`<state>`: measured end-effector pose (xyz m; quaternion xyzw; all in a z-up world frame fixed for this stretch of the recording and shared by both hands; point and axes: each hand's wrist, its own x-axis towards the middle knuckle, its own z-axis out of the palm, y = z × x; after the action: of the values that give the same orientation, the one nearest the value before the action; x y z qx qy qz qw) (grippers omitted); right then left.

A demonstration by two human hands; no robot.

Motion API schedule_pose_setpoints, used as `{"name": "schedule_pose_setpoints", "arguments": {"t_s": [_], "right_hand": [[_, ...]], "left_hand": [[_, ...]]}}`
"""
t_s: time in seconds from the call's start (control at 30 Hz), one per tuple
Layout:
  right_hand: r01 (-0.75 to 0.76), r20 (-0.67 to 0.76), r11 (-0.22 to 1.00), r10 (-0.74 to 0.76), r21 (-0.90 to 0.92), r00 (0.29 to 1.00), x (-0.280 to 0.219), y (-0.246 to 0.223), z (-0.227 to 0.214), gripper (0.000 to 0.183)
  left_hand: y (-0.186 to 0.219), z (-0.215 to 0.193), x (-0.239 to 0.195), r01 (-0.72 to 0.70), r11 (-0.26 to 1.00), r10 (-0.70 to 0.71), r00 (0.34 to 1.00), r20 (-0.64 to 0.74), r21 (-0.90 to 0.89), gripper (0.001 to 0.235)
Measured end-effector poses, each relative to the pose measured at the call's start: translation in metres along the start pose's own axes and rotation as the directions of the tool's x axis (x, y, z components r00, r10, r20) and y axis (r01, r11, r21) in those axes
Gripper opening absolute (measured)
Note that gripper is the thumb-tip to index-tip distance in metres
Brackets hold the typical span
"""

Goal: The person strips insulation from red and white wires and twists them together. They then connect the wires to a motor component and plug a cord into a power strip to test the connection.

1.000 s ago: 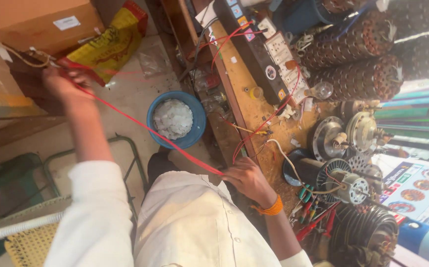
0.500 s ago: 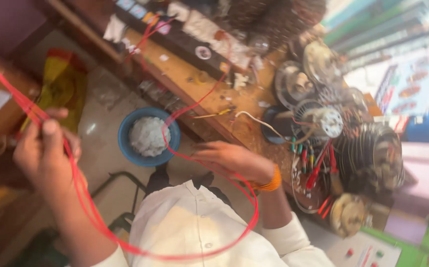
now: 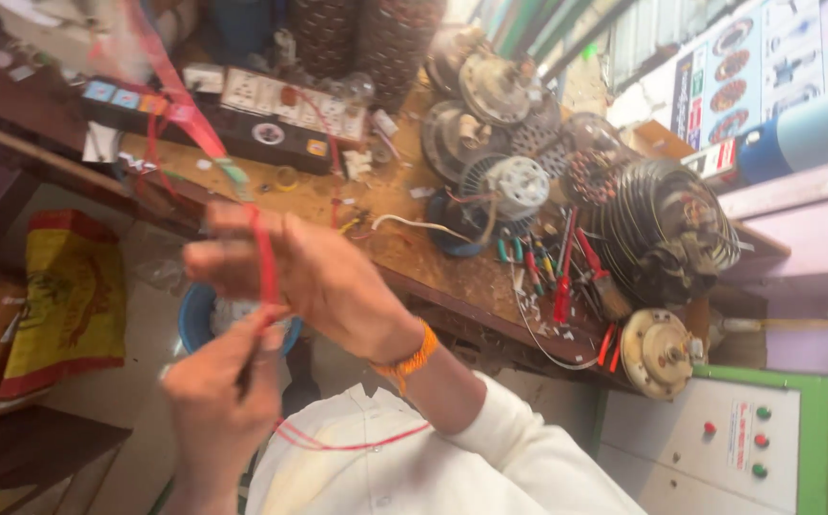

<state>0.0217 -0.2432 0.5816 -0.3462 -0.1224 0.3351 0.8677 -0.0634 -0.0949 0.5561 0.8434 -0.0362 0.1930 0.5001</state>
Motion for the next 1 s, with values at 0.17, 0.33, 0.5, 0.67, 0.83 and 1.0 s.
{"name": "schedule_pose_setpoints", "arguments": {"t_s": [0.17, 0.33, 0.5, 0.67, 0.83, 1.0], "right_hand": [[0.485, -0.378, 0.862, -0.502, -0.146, 0.778, -0.054, -0.104, -0.025, 0.033], [0.457, -0.41, 0.649, -0.749, -0.608, 0.52, -0.147, -0.128, -0.064, 0.037], [0.255, -0.525, 0.915, -0.39, -0.312, 0.757, -0.23, -0.055, -0.111, 0.036], [-0.015, -0.371, 0.986, -0.049, -0.167, 0.927, -0.31, 0.015, -0.15, 0.05], [-0.096, -0.319, 0.995, 0.09, -0.003, 0.944, -0.351, 0.035, -0.164, 0.051], [-0.284, -0.384, 0.931, 0.181, -0.231, 0.906, -0.364, 0.036, -0.157, 0.043]], "left_hand": [[0.033, 0.071, -0.036, -0.065, 0.998, 0.064, 0.992, 0.11, 0.002, 0.012], [0.037, 0.147, -0.071, -0.094, 0.993, 0.058, 0.912, 0.407, 0.068, 0.018], [0.03, 0.187, -0.098, 0.019, 0.967, 0.162, 0.727, 0.668, -0.255, 0.049], [0.026, 0.203, -0.121, 0.829, 0.165, -0.041, 0.548, 0.836, -0.535, 0.06], [0.025, 0.226, -0.134, 0.803, -0.061, -0.166, 0.577, 0.8, -0.593, 0.041], [0.025, 0.226, -0.148, 0.805, 0.124, -0.195, 0.593, 0.781, -0.581, 0.026]]}}
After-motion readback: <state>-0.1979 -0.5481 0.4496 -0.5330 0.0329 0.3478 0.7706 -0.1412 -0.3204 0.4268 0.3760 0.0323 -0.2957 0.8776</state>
